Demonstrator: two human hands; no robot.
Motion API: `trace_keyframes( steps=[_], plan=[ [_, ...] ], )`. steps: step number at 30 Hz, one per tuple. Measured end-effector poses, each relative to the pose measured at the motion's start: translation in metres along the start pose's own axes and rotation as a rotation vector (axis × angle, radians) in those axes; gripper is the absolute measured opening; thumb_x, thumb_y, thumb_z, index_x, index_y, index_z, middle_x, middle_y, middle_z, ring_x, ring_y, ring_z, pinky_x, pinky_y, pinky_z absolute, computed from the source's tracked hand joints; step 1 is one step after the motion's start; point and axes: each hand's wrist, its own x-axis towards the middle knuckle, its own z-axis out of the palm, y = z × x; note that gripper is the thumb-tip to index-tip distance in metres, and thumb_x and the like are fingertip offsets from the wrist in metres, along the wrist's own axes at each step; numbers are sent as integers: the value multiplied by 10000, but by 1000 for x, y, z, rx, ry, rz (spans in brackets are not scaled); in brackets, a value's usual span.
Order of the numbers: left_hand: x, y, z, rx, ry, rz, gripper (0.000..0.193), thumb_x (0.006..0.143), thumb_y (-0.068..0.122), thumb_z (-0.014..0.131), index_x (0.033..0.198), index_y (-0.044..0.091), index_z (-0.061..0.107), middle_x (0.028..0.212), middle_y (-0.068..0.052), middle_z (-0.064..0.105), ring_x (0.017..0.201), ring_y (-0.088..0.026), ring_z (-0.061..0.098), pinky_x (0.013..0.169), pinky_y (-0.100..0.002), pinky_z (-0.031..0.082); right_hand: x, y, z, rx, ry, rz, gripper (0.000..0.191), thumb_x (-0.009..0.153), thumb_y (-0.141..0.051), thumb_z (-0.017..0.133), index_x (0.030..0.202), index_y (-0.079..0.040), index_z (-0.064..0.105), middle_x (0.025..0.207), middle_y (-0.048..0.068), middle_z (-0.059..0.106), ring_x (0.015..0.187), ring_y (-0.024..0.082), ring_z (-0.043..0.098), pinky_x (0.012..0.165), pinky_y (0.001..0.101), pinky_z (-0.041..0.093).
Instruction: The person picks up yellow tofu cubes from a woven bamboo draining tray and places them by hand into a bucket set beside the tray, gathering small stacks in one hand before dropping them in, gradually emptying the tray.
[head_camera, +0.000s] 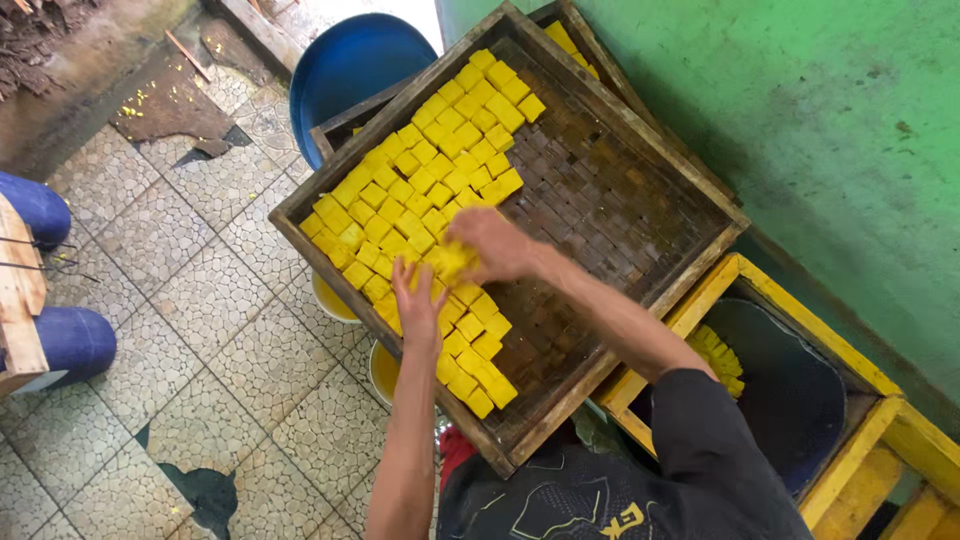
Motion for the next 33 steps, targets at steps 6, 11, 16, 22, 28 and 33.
trace_keyframes(
  steps=[6,11,16,22,28,33],
  plan=[
    [-13,-38,-15,-490,-53,-438,335,1046,255,493,1243,-1,583,1158,-178,663,1052,-349,683,906,-502,595,4,24,5,-386,698,727,372,879,-320,791,1111,-49,682,1080,150,619,1027,363,578,827,500,445],
    [-44,-47,-28,-526,-119,-466,258,1045,175,497,1193,-22,575,1164,-188,679,1105,-380,694,971,-490,597,8,33,16,-12,619,608,320,947,-292,684,1162,-69,603,1139,79,586,1098,269,583,953,443,490],
    [-55,-39,-36,-521,-126,-397,293,1068,189,512,1231,-44,583,1176,-201,672,1118,-357,674,973,-474,584,10,9,29,-368,534,545,338,978,-245,696,1197,-10,589,1175,165,539,1106,349,502,914,491,419],
    [-64,-31,-42,-513,-118,-393,290,1009,125,494,1261,-8,552,1245,-168,649,1166,-361,677,1031,-460,553,8,-5,36,-15,501,573,430,926,-328,672,1195,-8,569,1209,140,567,1165,326,539,997,454,438],
    [-57,-27,-42,-552,-62,-349,352,1031,199,463,1290,-10,578,1263,-150,677,1180,-328,662,1040,-428,529,1,-12,50,-514,332,355,486,910,-385,722,1195,-30,550,1207,174,572,1174,351,534,1004,517,375],
    [-24,-15,-33,-749,-99,-164,463,1048,392,517,1356,47,533,1255,-108,641,1077,-273,656,907,-433,521,-18,-74,34,-49,210,198,629,754,-308,819,1262,-57,546,1201,183,573,1157,391,525,1000,488,430]
  ],
)
